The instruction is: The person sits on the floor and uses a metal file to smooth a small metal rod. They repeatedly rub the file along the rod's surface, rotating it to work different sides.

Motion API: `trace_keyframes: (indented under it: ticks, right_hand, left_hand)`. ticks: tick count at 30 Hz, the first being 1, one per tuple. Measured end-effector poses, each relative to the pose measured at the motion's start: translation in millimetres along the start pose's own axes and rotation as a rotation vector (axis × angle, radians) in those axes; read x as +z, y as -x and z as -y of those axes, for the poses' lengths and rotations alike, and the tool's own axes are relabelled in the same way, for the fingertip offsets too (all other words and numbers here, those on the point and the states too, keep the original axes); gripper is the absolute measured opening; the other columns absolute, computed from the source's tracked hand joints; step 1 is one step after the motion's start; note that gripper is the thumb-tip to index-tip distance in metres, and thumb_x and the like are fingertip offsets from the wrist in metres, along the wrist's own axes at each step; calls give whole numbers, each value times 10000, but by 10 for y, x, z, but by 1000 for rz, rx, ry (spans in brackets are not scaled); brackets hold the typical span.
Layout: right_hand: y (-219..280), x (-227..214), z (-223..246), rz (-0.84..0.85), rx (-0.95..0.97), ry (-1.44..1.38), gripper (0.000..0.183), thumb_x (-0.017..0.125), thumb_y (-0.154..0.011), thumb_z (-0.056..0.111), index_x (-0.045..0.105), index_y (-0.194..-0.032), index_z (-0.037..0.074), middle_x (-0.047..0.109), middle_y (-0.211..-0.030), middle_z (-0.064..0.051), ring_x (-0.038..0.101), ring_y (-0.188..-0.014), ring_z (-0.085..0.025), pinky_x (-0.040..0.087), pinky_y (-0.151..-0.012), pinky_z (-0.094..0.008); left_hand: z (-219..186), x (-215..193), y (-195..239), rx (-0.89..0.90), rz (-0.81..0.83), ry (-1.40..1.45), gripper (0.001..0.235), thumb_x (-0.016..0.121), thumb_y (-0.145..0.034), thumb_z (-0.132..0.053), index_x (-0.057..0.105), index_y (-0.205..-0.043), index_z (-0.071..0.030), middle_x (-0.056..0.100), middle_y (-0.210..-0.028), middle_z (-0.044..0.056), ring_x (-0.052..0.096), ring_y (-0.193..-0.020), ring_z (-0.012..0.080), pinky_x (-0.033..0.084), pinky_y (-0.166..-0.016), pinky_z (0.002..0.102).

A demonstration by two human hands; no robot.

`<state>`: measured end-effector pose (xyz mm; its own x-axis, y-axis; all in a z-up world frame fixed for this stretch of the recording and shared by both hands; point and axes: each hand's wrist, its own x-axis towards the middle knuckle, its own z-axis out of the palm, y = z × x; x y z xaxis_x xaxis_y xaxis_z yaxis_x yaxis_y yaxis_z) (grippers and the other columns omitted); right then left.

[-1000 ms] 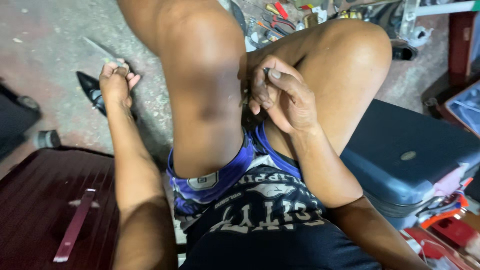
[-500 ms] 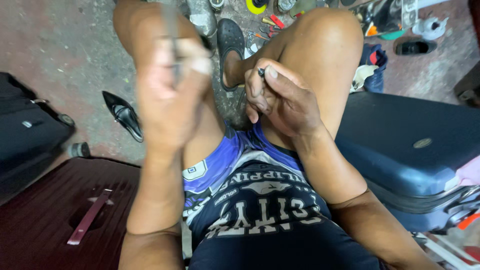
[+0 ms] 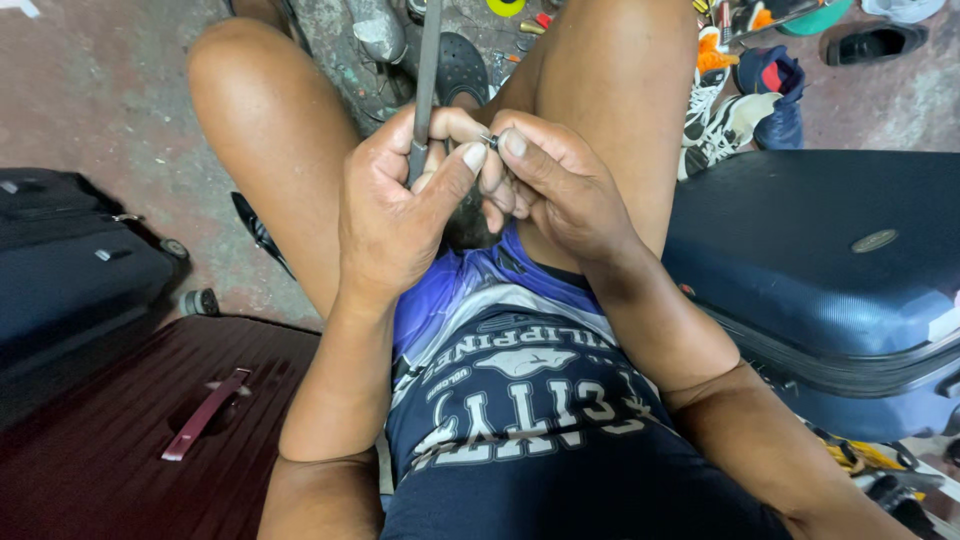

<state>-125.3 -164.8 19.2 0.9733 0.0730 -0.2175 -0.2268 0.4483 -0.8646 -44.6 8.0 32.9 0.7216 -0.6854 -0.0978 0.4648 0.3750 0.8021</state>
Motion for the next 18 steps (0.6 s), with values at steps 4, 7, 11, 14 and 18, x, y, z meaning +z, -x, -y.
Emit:
trace_keyframes:
  ticks: [4,7,11,14,18]
  right_hand:
    - [76,-58,-70,25,-30,82,383,468,-1154,363,566,-1011,21,487,-801,-12,478,-734,-107,483,-735,-266]
    - [182,-23,-93,27,-53,46,401,504,-1182,347,574,-1006,-7,479,-800,-12,460,-721,-75,495,-728,-255]
    - [106,-24,103,-82,-96,161,374,461,-1126,358,607,-1165,16,620,-860,-35,591,-771,-92,449,-718,-212]
    - [36,-23,155,-92,-199,182,331,519,-1141,294,607,-1278,6,639,-1013,-28,604,-905,-82,498,-846,-223]
    - [-200,-124,165,39,-161,318,281,575,-1140,216,628,-1294,-13,640,-1120,-35,613,-1022,-95,510,-937,-239]
  left_hand:
    - [61,44,54,47,-19,-86,97,602,-1090,2,594,-1158,72,667,-902,115,695,-811,192,594,-756,311]
    - [111,56,122,33,21,-11,51,597,-1071,-24,592,-1095,22,652,-867,49,670,-770,133,573,-711,274]
    - [137,26,81,77,-2,-220,65,664,-1058,-48,616,-1029,-15,454,-792,-77,362,-690,4,291,-634,173]
    - [181,-21,137,28,36,-305,63,665,-1042,-93,613,-1021,-64,418,-794,-104,341,-700,0,274,-633,190]
    - [243,-26,78,-23,31,-421,66,675,-998,-115,627,-979,-74,416,-775,-111,362,-709,7,309,-637,211]
